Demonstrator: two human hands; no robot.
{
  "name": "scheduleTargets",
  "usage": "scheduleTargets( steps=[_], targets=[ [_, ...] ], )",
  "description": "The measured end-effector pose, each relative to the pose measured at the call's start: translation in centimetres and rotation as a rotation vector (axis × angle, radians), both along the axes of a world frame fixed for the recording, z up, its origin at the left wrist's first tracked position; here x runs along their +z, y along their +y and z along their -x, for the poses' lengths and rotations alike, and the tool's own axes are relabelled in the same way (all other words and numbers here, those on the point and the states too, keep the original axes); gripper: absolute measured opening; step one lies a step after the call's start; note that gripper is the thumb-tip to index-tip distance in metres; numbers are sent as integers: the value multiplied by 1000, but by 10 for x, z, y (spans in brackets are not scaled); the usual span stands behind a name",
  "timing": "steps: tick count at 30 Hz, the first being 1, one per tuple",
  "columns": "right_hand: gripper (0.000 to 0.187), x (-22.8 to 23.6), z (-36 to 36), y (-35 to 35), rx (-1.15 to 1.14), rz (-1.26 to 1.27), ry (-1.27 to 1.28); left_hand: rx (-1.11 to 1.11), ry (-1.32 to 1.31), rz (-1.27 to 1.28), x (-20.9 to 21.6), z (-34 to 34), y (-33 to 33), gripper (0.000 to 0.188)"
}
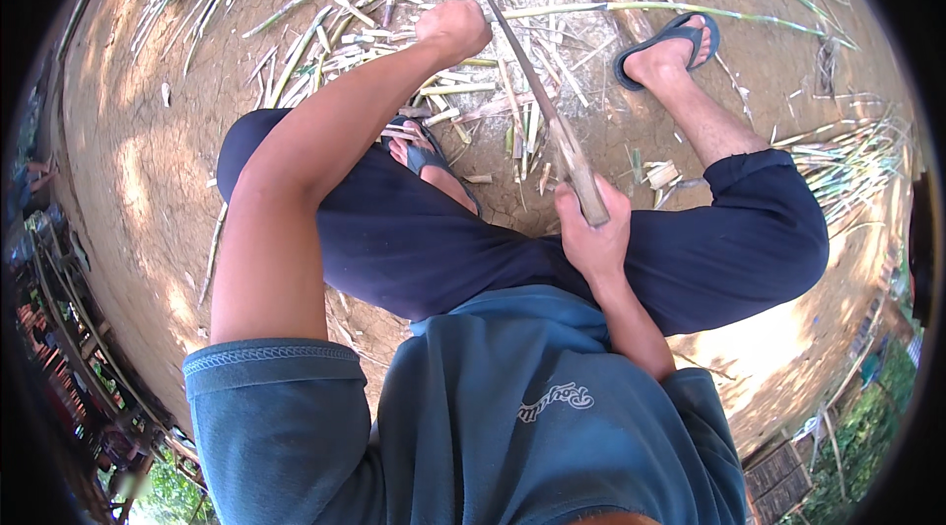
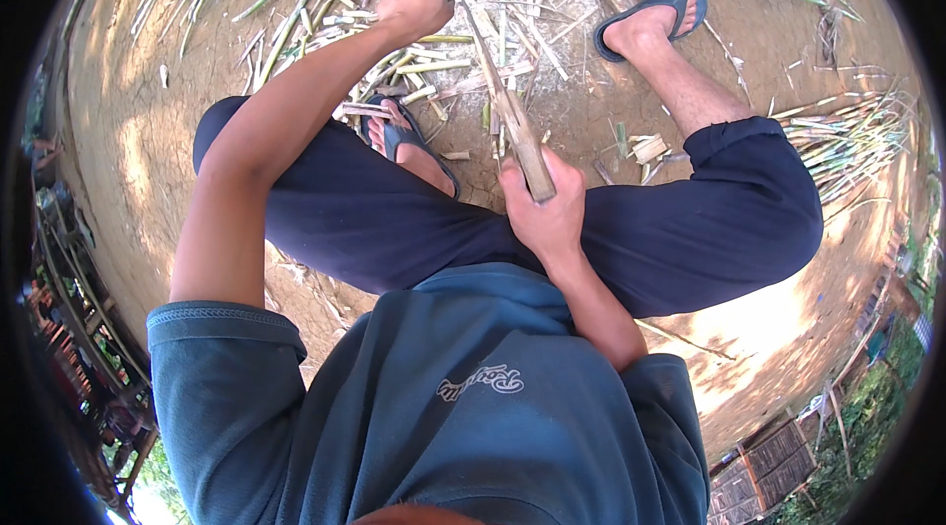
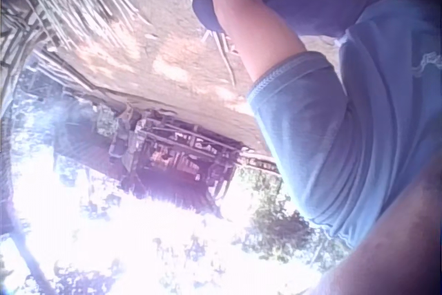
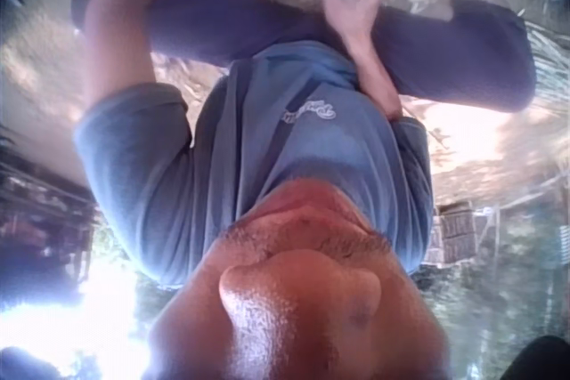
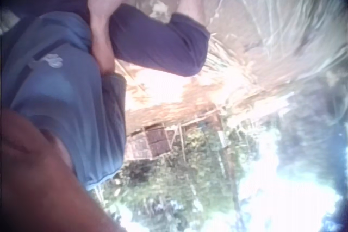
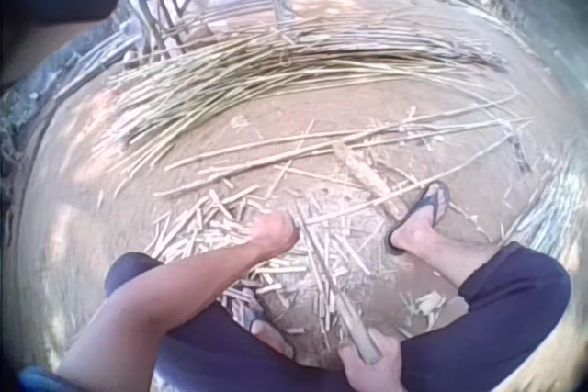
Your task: The person sits cross-legged on the ground and uses a large knife to chop long sugarcane stalks into smaller pieces. They repeatedly pick up stalks, position them on a wooden block, and strike them with the knife to create a pile of cut segments.
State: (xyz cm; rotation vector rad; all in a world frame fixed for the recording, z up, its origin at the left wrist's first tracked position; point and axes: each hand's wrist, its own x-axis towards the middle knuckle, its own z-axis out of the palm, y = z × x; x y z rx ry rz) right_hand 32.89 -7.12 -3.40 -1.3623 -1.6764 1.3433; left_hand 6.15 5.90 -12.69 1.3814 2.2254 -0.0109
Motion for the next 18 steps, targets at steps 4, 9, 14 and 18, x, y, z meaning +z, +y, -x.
scheduleTargets(
  steps=[4,9,14,18],
  targets=[
    [14,-7,22,26,12,30,-21,-2,32,-10,-6,-1,5,37],
    [11,6,-6,-3,19,12,-47,17,20,39,-8,4,4,37],
    [11,-11,8,16,4,22,25,11,38,70,0,-10,2,37],
    [11,-33,35,53,47,38,-59,14,59,134,7,-12,6,34]
  ],
)
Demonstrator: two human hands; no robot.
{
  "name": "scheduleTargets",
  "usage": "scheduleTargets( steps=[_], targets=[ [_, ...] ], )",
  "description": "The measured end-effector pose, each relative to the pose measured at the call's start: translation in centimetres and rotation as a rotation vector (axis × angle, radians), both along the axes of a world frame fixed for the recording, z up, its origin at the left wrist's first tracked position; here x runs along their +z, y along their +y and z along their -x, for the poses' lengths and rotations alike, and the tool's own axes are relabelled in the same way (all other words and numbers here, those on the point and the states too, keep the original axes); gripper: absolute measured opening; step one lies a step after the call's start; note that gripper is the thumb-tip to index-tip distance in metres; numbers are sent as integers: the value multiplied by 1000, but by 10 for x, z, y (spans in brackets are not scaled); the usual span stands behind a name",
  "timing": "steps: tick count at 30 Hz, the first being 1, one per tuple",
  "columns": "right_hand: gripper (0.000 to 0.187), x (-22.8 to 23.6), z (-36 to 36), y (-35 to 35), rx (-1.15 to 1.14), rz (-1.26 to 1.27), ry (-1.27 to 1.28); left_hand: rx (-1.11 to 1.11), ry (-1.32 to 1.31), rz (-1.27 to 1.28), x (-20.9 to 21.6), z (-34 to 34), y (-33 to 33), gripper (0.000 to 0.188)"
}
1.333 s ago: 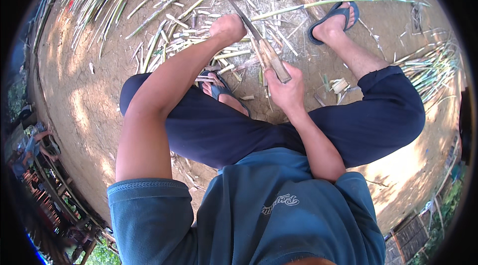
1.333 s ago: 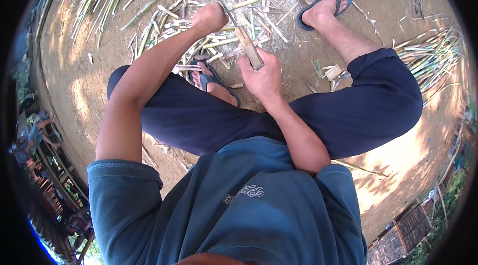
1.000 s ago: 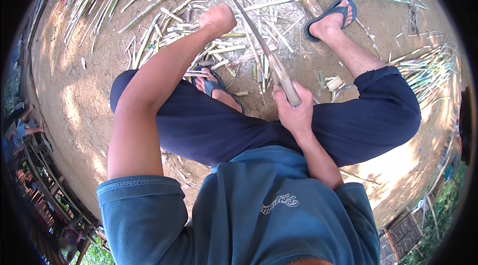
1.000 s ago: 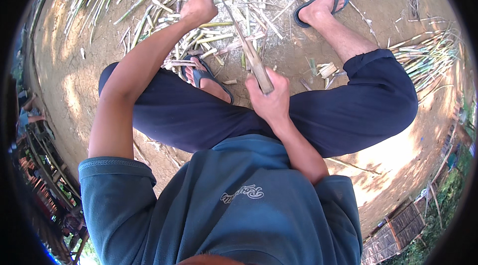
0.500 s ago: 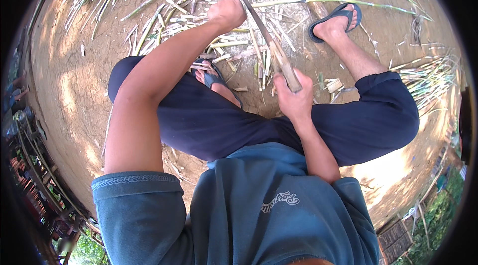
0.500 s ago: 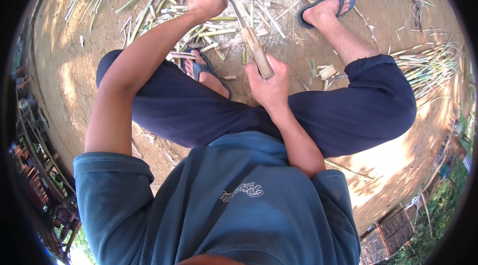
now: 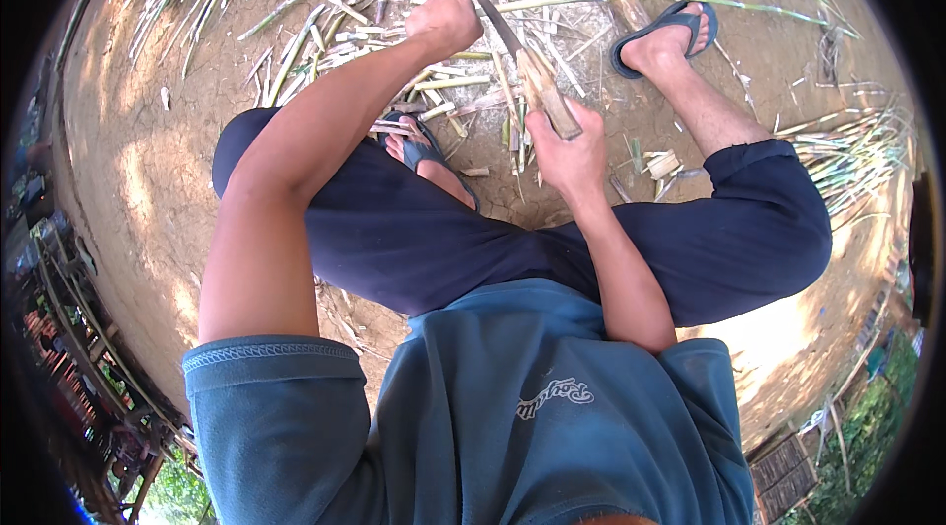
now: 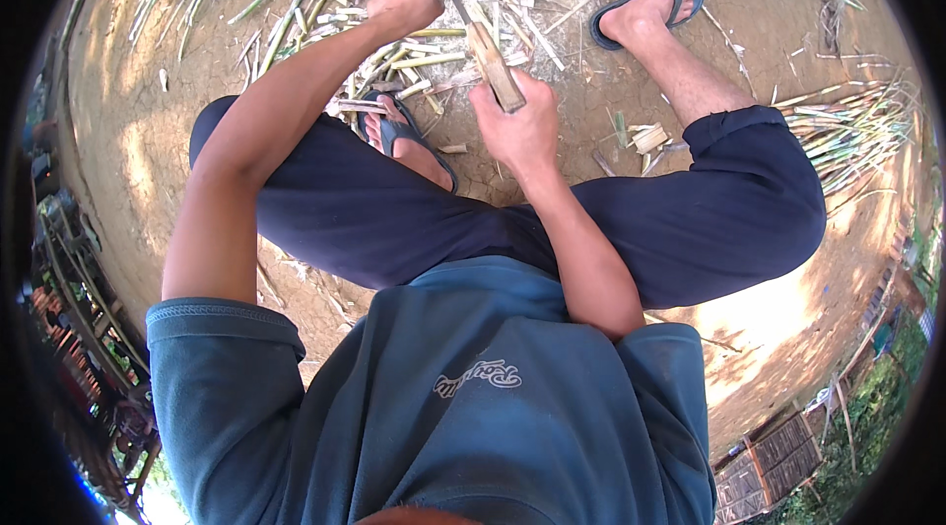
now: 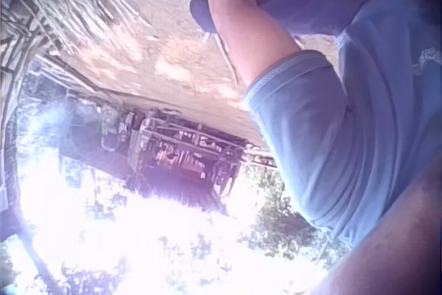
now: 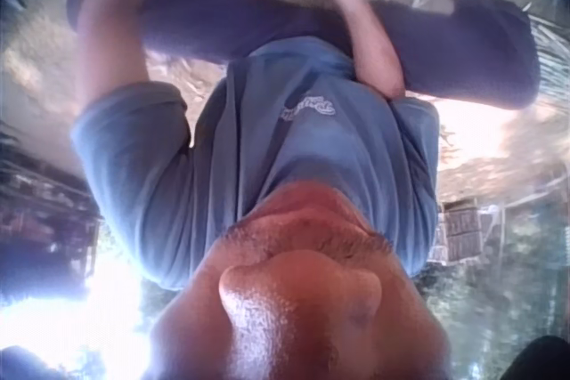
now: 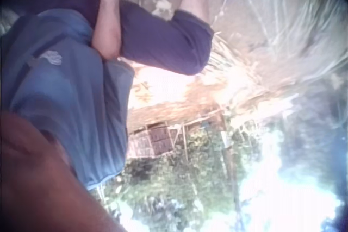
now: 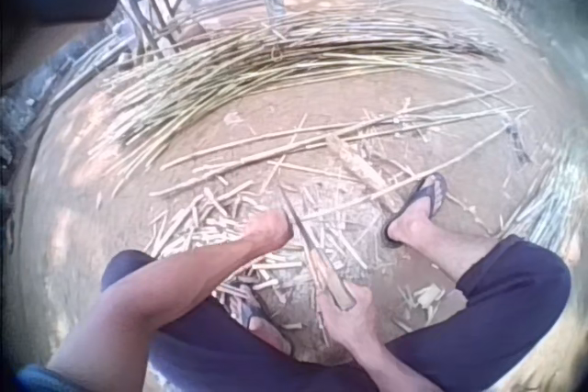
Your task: The person sits cross-legged on the ground and uses a large knife to chop long sugarcane stalks into smaller pieces. They repeatedly pick up stalks, position them on a wooden block, and strike them with the knife to create a pile of cut segments.
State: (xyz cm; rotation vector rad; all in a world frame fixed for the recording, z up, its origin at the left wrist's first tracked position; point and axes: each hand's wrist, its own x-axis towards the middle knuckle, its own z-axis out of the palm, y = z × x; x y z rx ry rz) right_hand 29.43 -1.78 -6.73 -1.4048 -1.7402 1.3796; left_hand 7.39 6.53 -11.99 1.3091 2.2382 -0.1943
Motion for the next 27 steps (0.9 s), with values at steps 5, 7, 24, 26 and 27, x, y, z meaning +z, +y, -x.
scheduleTargets(
  steps=[5,7,24,26,27],
  targets=[
    [11,45,-49,-65,-103,87,86,2,21,29,-12,19,2,33],
    [11,46,-53,-72,-80,67,62,5,6,49,-9,10,-2,32],
    [13,9,-19,-26,-37,45,82,-26,-4,78,1,0,0,30],
    [17,-7,4,3,-30,57,83,11,1,62,-12,-6,8,30],
    [17,-3,16,15,-33,56,47,42,15,53,-7,-4,9,30]
  ],
)
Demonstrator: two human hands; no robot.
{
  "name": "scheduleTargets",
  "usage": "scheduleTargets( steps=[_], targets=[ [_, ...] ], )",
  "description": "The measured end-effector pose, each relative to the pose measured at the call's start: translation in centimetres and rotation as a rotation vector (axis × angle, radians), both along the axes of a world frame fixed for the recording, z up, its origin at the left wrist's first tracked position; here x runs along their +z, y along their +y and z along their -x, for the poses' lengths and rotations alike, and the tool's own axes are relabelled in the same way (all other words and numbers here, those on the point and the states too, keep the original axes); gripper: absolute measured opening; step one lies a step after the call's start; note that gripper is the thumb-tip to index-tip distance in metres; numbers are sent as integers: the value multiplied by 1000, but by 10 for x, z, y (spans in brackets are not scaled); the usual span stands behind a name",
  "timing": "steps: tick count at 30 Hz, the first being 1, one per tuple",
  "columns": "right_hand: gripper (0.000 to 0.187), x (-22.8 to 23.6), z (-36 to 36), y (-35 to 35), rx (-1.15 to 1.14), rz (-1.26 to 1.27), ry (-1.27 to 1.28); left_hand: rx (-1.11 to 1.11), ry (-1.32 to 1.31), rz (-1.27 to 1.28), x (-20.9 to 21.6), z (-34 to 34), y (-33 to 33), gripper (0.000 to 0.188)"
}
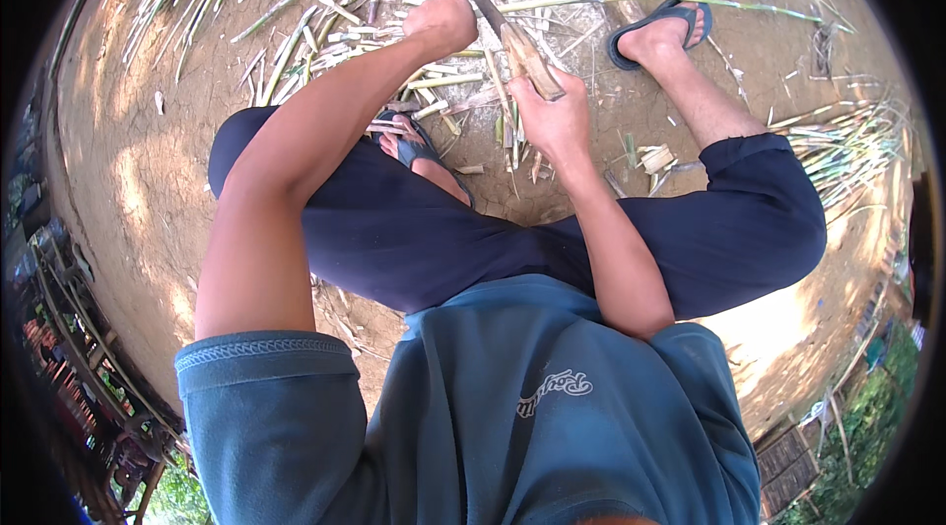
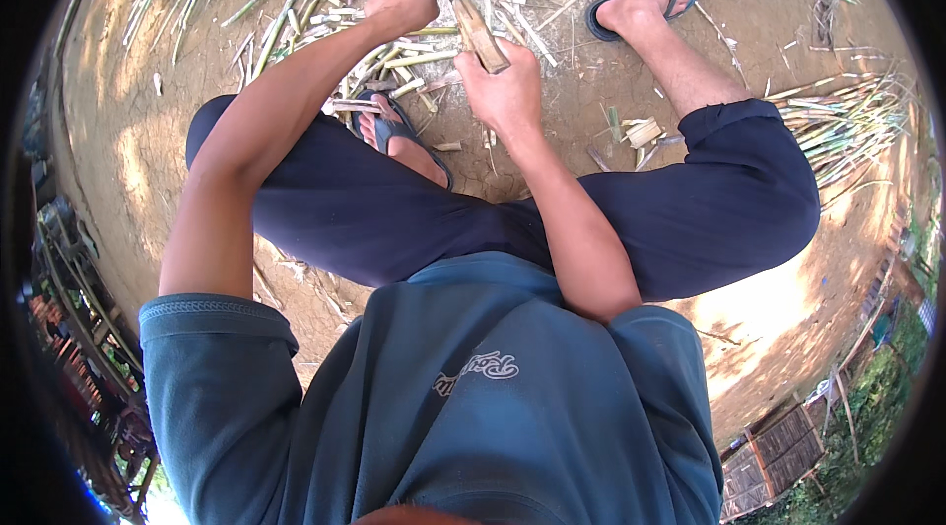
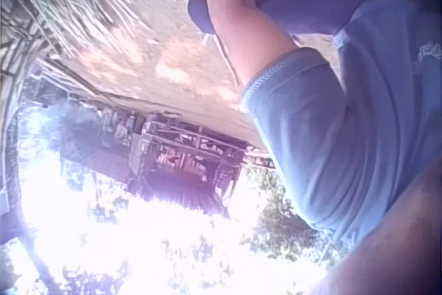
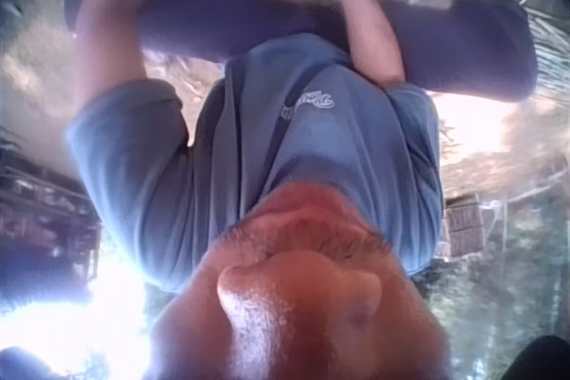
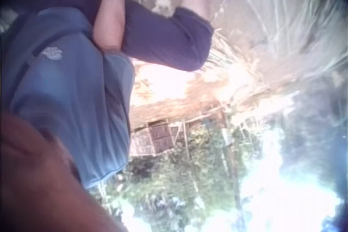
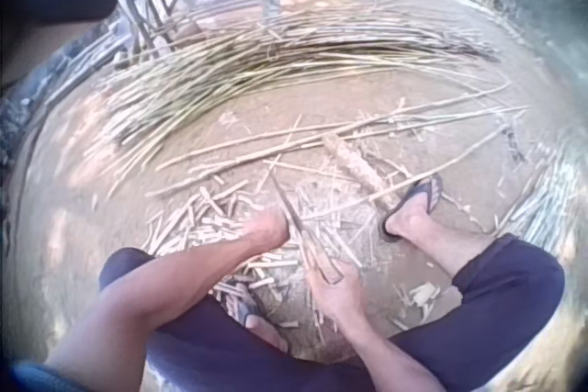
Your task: The person sits cross-legged on the ground and uses a large knife to chop long sugarcane stalks into smaller pieces. They repeatedly pick up stalks, position them on a wooden block, and strike them with the knife to create a pile of cut segments.
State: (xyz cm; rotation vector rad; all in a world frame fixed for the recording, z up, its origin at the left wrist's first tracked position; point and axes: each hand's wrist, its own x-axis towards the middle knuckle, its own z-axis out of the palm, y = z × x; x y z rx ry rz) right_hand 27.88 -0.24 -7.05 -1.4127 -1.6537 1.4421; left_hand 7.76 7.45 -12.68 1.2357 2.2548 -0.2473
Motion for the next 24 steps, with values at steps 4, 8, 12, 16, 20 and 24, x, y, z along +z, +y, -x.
scheduleTargets(
  steps=[4,8,12,16,20,24],
  targets=[
    [12,17,-42,-54,-6,-49,-1,-59,-24,77,-9,8,-8,29],
    [10,54,-80,-97,-59,96,-3,-76,-73,60,2,11,-9,30],
    [12,3,-27,-36,0,-124,62,-95,-32,36,-9,12,2,31],
    [14,-6,-12,-22,1,-32,6,-138,-96,89,-12,15,0,34],
    [15,34,-63,-87,-77,12,16,-195,-106,34,-19,26,-7,32],
    [10,32,-50,-68,-53,82,-13,-334,-223,-1,-25,22,-17,32]
  ],
)
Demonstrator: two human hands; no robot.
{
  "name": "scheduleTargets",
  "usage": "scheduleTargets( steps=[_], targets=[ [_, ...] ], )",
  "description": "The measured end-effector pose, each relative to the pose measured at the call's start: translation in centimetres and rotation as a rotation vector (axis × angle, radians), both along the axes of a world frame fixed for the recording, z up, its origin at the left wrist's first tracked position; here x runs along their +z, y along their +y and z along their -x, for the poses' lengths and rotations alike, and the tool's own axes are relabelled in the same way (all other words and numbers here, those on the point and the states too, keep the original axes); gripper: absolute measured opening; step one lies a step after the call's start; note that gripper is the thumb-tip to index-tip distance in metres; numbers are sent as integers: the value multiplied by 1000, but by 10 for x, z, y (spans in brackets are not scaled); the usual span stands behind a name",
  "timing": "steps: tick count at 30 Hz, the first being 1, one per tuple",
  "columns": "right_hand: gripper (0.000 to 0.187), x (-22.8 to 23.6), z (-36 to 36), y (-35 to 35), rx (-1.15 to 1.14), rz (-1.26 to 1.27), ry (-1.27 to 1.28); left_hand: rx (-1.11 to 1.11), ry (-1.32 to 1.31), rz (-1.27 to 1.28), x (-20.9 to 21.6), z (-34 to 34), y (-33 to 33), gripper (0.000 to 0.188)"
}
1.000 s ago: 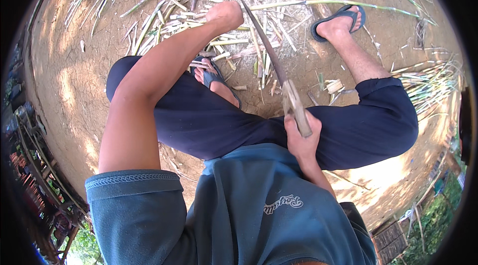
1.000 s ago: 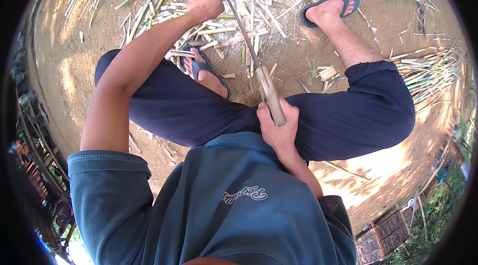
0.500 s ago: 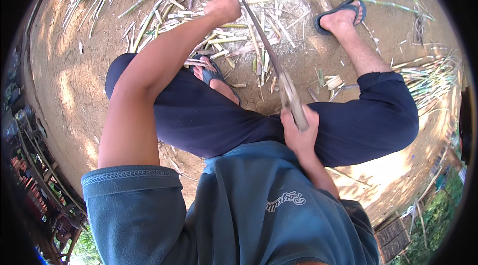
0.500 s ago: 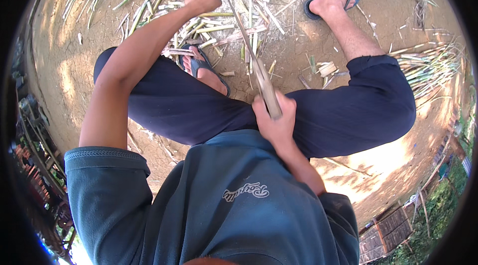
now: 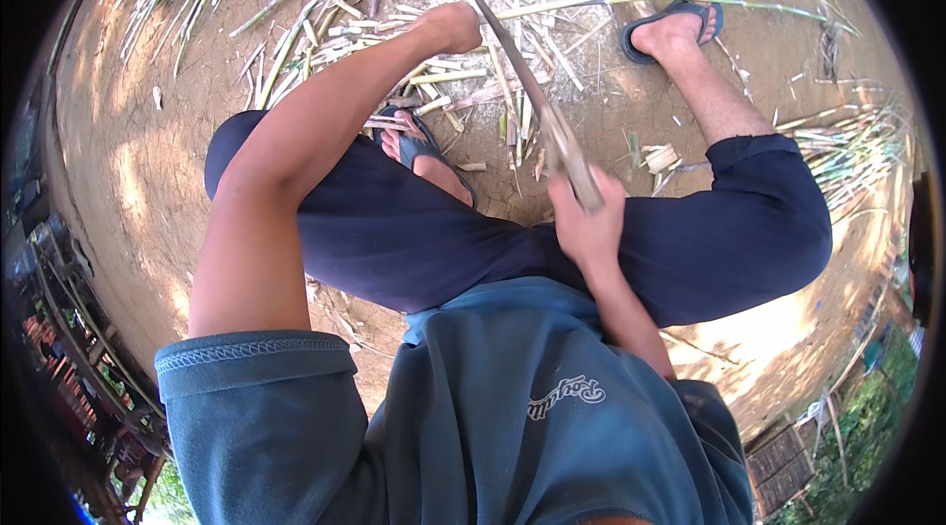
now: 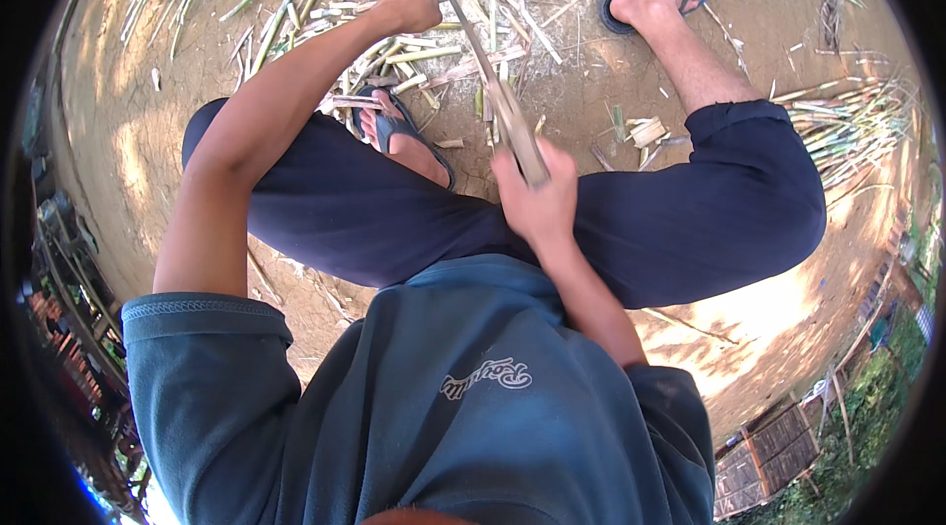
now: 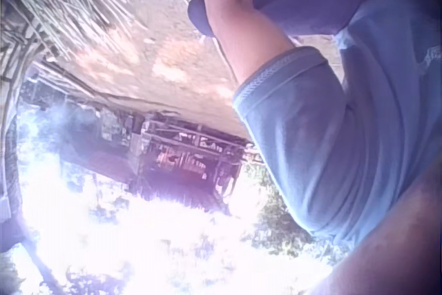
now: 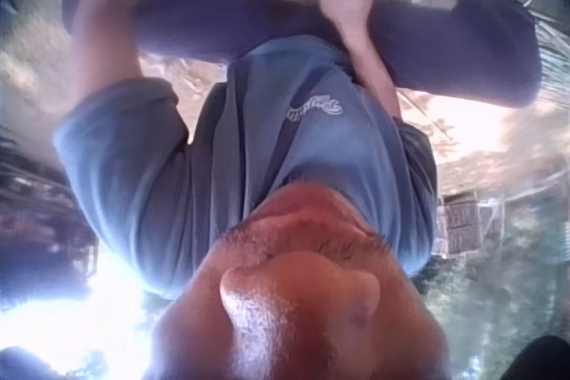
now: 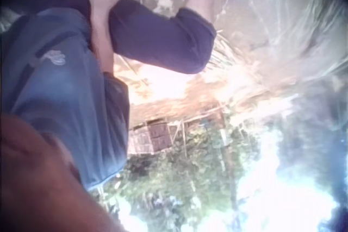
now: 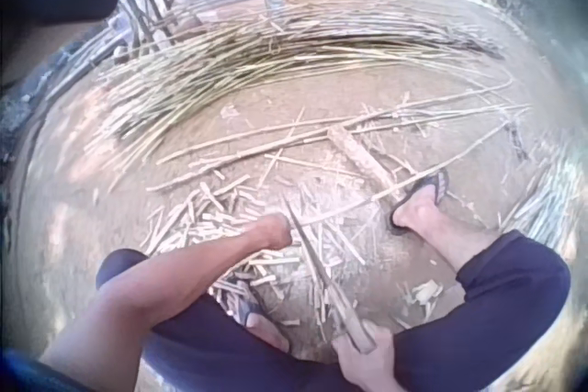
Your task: The person sits cross-legged on the ground and uses a large knife to chop long sugarcane stalks into smaller pieces. They repeatedly pick up stalks, position them on a wooden block, and strike them with the knife to create a pile of cut segments.
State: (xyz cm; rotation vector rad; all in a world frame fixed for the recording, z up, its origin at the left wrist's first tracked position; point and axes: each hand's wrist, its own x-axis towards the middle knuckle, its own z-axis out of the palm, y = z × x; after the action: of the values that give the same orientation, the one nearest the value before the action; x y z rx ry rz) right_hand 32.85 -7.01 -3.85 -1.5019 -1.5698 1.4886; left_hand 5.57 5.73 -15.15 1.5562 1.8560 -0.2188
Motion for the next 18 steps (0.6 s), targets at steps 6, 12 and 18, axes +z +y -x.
scheduleTargets(
  steps=[6,12,18],
  targets=[
    [17,-52,39,44,4,-107,-32,-16,-31,-119,-9,-7,3,37],
    [16,-60,43,45,-40,-111,37,95,171,-508,-31,-20,-30,26],
    [16,-59,38,48,-27,-193,71,2,-106,-662,-20,-1,-26,29]
  ],
)
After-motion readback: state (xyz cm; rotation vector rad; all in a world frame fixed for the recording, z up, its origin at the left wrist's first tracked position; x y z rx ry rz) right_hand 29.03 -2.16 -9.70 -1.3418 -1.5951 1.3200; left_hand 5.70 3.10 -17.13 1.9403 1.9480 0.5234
